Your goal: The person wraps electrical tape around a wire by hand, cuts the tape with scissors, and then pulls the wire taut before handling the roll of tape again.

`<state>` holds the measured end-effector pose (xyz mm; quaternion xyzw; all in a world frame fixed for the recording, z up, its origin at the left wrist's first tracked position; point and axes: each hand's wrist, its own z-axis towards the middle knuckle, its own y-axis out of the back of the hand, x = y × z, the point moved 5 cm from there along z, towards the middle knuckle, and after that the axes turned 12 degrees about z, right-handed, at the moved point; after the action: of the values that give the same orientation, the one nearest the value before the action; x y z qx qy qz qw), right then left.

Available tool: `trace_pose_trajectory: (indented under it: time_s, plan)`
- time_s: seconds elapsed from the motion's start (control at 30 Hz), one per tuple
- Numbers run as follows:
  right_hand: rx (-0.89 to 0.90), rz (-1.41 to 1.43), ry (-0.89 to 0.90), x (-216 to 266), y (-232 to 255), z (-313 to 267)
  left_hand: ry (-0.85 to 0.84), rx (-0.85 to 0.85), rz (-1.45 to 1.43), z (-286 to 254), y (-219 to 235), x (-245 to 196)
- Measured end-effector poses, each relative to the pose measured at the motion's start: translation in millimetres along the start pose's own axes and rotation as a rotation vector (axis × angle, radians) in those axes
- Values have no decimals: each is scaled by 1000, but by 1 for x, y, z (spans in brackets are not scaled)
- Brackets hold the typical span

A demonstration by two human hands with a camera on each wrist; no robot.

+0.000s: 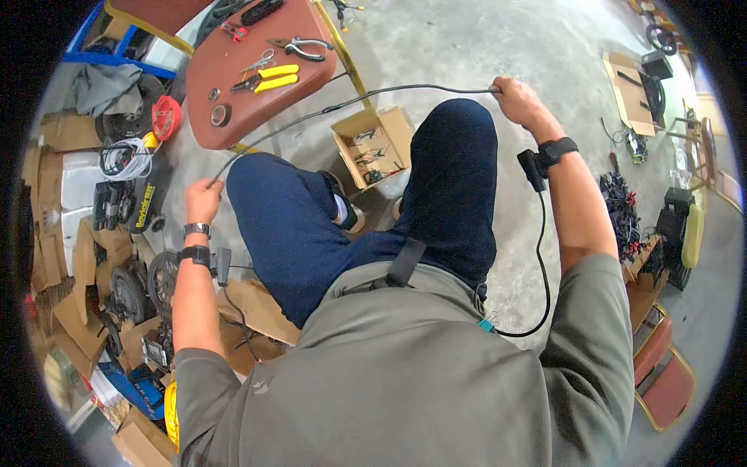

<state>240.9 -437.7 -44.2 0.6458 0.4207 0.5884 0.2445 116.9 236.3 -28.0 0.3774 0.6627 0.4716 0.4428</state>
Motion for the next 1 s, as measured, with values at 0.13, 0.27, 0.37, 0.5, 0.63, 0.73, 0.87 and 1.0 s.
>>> trace_pose_trajectory:
  time_s: [0.13,0.27,0.37,0.5,0.63,0.73,0.87,1.0]
  plan:
    - [113,27,-92,-8,-31,-13,104,85,-201,-21,-33,6]
    - [75,-19,-130,-14,-40,-20,159,-61,-252,-22,-55,8]
    - [32,-125,-93,-19,-31,-18,-16,-117,-84,-8,-84,35]
    - [32,-40,-109,-28,-49,-28,-47,-125,-68,-38,-62,-6]
    - [206,87,-36,-15,-73,-38,51,-76,-255,-38,-84,14]
    - [69,381,-46,2,-59,-61,88,-15,-474,-39,-85,15]
    - [21,450,53,-11,-68,-56,192,29,-677,-37,-87,27]
    - [26,467,-86,-19,-67,-59,185,11,-633,-33,-97,36]
